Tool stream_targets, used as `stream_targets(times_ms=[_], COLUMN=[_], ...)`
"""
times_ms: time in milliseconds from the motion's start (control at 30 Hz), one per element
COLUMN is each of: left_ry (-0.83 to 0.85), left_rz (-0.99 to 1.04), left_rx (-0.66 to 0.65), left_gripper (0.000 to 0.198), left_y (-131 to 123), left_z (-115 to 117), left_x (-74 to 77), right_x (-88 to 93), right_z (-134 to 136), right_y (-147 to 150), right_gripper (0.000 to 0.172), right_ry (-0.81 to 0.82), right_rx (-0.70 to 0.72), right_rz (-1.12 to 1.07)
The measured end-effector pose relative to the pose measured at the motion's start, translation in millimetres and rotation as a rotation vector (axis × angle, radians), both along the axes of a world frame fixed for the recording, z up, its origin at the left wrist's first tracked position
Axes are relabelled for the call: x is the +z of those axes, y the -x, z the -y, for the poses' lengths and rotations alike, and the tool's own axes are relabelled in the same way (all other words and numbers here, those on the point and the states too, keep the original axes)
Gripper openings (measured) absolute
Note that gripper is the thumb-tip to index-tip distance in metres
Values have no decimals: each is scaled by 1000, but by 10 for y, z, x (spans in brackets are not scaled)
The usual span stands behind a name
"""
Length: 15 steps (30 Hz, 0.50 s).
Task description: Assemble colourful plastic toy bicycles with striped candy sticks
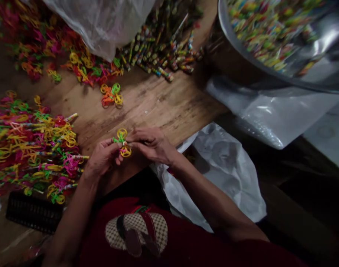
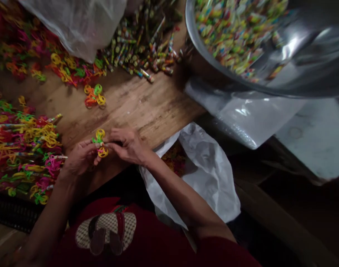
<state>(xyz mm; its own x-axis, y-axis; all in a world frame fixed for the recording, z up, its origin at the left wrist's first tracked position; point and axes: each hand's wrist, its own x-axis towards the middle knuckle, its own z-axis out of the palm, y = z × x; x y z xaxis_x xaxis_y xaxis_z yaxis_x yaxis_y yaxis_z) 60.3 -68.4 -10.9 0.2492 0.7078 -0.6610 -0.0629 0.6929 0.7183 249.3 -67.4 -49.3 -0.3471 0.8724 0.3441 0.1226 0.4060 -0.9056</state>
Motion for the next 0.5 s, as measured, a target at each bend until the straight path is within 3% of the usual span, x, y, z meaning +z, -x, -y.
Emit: stream_targets(times_ms=[133, 233, 367, 433, 500], left_ry=[-59, -119, -67, -93, -207], left_rz=[-113, -158, -196, -325, -630], left_rx=[34, 133, 171, 155, 107], left_gripper=[34, 33, 40, 43, 44], left_y=[107, 214, 386, 473, 539], left_z=[5, 2, -7, -16, -18], left_x=[23, 79, 142, 165, 190], right_x=[29, 34, 14, -6, -42], right_z=[-61, -126, -155, -194, -300], right_y=[136, 323, 537, 541, 470], right_gripper=[15, 13, 14, 18, 29], right_ry=[-100, -51, -20, 47, 124], right_rx=[-4, -23, 1, 39, -20], right_rz=[12, -78, -122, -75, -1])
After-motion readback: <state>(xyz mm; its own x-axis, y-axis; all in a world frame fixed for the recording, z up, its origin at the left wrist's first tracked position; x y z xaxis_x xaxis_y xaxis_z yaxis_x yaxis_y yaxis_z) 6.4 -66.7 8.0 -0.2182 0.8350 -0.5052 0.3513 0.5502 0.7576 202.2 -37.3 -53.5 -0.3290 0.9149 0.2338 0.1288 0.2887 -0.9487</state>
